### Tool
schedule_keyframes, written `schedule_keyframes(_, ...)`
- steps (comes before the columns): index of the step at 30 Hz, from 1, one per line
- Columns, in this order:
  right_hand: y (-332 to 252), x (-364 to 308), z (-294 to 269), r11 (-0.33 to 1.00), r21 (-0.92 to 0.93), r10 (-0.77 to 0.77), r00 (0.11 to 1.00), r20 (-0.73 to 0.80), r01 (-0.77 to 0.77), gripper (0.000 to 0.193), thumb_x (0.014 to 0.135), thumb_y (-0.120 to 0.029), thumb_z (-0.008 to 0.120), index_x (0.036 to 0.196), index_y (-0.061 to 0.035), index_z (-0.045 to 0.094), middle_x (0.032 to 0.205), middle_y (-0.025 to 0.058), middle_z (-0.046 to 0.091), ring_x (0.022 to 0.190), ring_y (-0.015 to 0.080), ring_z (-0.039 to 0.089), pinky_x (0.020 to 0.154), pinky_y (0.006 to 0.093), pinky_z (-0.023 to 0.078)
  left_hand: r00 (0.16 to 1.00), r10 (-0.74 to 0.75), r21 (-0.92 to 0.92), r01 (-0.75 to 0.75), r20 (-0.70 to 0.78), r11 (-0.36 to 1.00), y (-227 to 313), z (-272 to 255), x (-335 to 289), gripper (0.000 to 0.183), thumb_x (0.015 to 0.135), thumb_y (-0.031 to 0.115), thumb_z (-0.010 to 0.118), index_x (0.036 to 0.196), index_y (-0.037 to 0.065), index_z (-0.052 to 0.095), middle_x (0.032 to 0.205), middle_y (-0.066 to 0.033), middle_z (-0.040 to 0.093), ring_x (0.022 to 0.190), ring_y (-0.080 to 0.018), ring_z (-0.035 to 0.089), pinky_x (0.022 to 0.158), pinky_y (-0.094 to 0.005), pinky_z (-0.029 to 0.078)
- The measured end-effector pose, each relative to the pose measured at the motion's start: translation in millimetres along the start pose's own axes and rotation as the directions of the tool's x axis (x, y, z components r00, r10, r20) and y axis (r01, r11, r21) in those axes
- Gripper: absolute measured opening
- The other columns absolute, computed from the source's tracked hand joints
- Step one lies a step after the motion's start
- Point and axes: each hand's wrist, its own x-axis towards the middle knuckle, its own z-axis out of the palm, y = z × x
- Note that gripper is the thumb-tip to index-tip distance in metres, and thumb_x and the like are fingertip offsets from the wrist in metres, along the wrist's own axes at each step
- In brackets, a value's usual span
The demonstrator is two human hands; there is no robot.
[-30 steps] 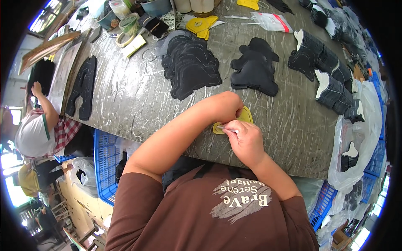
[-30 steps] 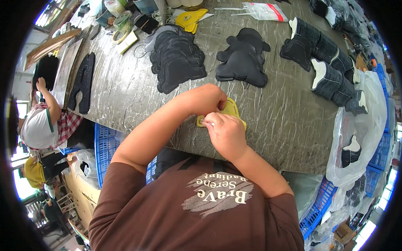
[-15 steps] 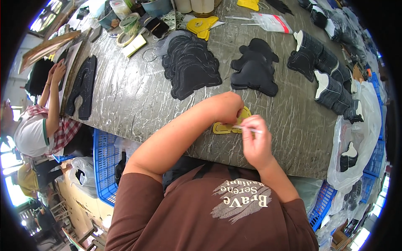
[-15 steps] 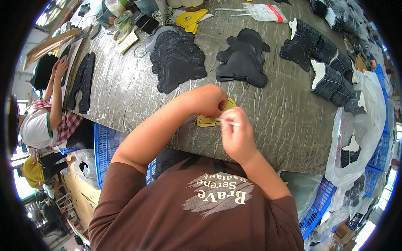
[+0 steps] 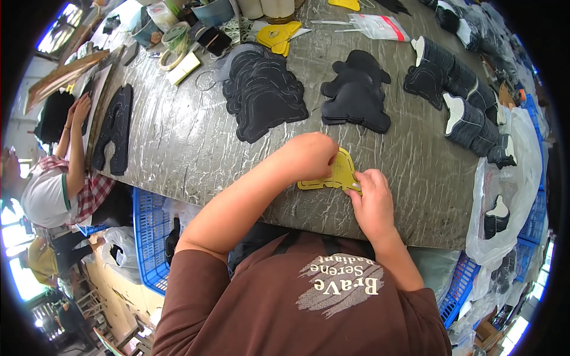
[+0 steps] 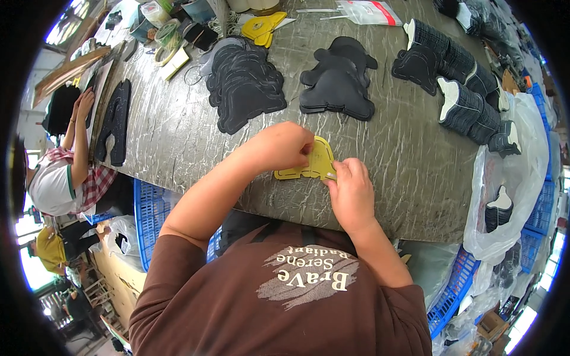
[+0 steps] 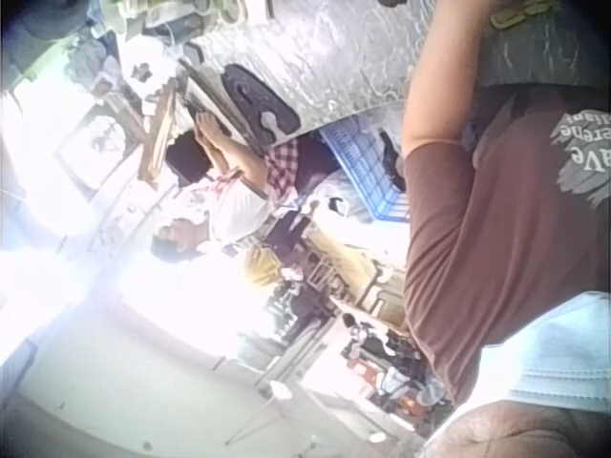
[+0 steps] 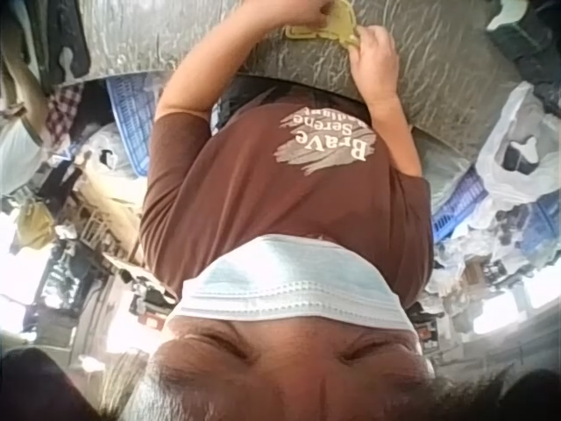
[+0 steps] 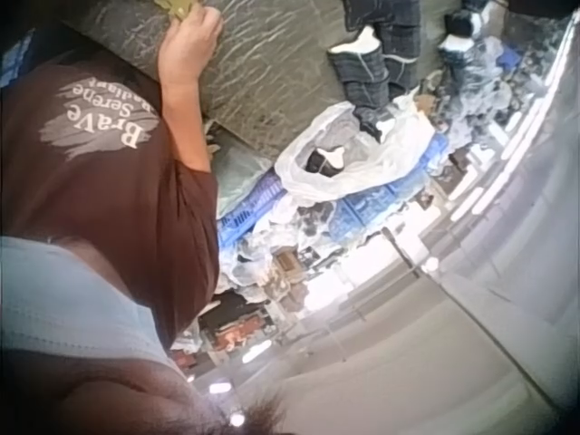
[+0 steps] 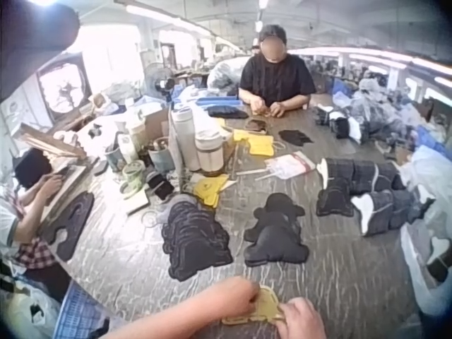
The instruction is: Tracing pattern outlines onto shoe components using yellow templates and a marking pen.
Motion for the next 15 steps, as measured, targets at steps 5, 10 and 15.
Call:
schedule_keyframes(5,0.9,-0.6,-1.3,0.999,0.036,-0.002,1.000,-0.012,0.002,0.035,0.073,-0.007,0.075,0.105,0.0004,0.063,0.100,0.0126,0.055,0.095,0.0320,0.057,0.081,0.0410,0.049,0.982,-0.125,-0.080,0.115,-0.139,0.990,-5.8,-3.3,-23.0,0.018,0.070,0.013,0.071,0.083,0.000,0.069,0.079,-0.0160,0.069,0.075,-0.0315,0.067,0.069,-0.0390,0.052)
schedule_keyframes(10,2.5,-0.8,0.0,0.999,0.054,-0.003,1.000,-0.017,0.004,0.036,0.072,-0.007,0.075,0.105,0.0004,0.062,0.100,0.0124,0.055,0.095,0.0318,0.057,0.081,0.0409,0.048,0.973,-0.156,-0.221,0.116,-0.173,0.968,-15.6,-1.0,-43.2,0.018,0.072,0.008,0.071,0.088,-0.001,0.070,0.079,-0.0162,0.069,0.074,-0.0280,0.068,0.068,-0.0352,0.053)
schedule_keyframes(15,2.9,-1.1,1.1,0.996,0.093,0.012,1.000,-0.023,-0.010,0.037,0.071,-0.006,0.076,0.105,0.0004,0.062,0.100,0.0123,0.055,0.094,0.0319,0.057,0.081,0.0409,0.049,0.963,-0.183,-0.293,0.120,-0.200,0.949,-15.0,3.2,-51.1,0.018,0.073,0.004,0.070,0.091,-0.002,0.070,0.078,-0.0143,0.070,0.071,-0.0232,0.069,0.067,-0.0326,0.053)
